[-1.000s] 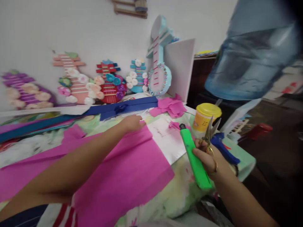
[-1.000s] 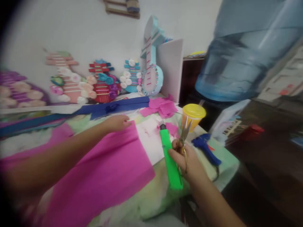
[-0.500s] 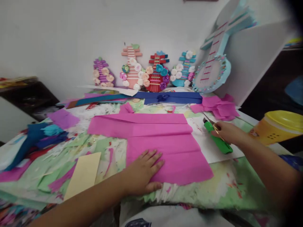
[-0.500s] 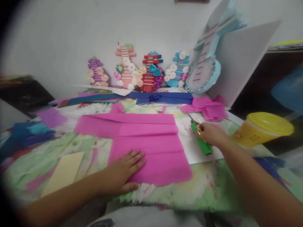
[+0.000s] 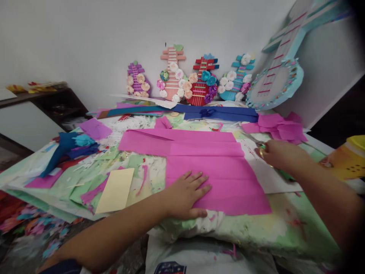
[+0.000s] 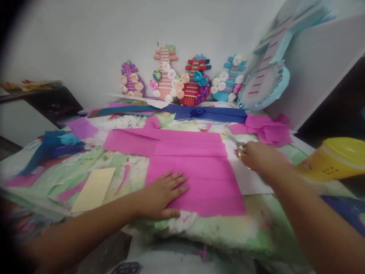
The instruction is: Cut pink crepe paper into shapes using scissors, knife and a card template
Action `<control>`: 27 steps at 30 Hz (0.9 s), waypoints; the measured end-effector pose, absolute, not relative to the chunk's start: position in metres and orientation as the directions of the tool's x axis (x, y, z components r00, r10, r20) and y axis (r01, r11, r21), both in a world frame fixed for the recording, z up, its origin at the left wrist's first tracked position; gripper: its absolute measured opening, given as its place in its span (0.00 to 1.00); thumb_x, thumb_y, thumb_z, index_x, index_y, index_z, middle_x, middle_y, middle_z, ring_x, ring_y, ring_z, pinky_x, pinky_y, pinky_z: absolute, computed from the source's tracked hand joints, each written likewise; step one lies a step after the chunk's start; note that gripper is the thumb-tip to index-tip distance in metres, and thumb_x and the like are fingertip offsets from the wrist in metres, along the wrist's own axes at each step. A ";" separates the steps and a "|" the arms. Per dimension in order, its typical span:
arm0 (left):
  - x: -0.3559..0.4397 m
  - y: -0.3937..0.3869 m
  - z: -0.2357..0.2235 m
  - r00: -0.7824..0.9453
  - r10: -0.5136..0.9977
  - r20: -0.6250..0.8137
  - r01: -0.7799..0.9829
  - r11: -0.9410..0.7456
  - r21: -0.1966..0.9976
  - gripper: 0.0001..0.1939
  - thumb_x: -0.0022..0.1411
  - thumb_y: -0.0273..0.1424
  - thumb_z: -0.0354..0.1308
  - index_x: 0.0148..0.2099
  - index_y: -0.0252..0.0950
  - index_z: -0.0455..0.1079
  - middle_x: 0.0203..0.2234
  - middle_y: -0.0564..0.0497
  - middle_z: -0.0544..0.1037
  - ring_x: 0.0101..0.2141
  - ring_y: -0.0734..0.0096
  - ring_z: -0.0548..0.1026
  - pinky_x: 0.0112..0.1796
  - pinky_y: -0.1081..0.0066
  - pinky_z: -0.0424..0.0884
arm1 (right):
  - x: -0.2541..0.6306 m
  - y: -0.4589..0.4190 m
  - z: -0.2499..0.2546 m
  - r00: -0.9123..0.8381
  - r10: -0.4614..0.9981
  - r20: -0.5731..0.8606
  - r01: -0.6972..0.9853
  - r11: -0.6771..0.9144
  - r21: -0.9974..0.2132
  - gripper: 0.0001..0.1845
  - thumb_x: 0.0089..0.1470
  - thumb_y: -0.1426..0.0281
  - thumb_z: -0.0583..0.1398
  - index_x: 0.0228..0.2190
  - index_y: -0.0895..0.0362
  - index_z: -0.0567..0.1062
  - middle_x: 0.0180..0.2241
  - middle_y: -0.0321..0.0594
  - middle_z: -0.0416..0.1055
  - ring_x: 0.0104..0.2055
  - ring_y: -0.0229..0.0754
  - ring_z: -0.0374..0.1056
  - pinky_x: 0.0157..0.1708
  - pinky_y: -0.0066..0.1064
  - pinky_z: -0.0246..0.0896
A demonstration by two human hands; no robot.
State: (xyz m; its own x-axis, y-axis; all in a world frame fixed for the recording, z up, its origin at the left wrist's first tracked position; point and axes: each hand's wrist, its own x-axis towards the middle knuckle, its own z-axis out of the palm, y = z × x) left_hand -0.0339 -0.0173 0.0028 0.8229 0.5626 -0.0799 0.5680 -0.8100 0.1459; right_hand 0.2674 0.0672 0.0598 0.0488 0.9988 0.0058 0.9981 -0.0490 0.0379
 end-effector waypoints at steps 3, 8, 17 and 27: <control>-0.033 -0.018 0.003 0.821 0.568 -0.066 0.571 -0.809 0.139 0.35 0.56 0.51 0.40 0.59 0.34 0.46 0.58 0.39 0.47 0.57 0.53 0.44 0.53 0.54 0.39 | 0.209 0.065 0.055 -0.191 0.981 0.030 0.982 0.190 0.015 0.22 0.44 0.50 0.52 0.23 0.57 0.67 0.22 0.44 0.65 0.24 0.41 0.60 0.23 0.30 0.46; -0.031 -0.022 0.002 0.818 0.573 -0.056 0.575 -0.807 0.131 0.36 0.56 0.51 0.40 0.60 0.33 0.46 0.58 0.38 0.48 0.56 0.50 0.46 0.52 0.52 0.41 | 0.128 0.078 0.038 -0.431 0.898 0.083 0.894 0.438 -0.093 0.24 0.43 0.50 0.53 0.30 0.59 0.69 0.31 0.50 0.68 0.32 0.46 0.64 0.29 0.31 0.55; -0.030 -0.028 0.009 0.812 0.582 -0.046 0.583 -0.802 0.133 0.39 0.53 0.54 0.41 0.59 0.33 0.46 0.56 0.36 0.51 0.55 0.49 0.49 0.52 0.52 0.41 | 0.056 0.118 0.026 -0.545 0.837 0.043 0.837 0.547 -0.022 0.29 0.42 0.48 0.51 0.32 0.60 0.72 0.35 0.53 0.69 0.40 0.54 0.63 0.38 0.37 0.55; -0.037 -0.033 0.010 0.817 0.575 -0.041 0.573 -0.803 0.162 0.38 0.54 0.54 0.39 0.60 0.34 0.46 0.57 0.38 0.49 0.57 0.51 0.46 0.52 0.51 0.40 | 0.058 0.132 0.022 -0.487 0.873 -0.032 0.873 0.487 -0.023 0.38 0.34 0.39 0.49 0.27 0.60 0.73 0.31 0.52 0.70 0.35 0.52 0.66 0.31 0.36 0.58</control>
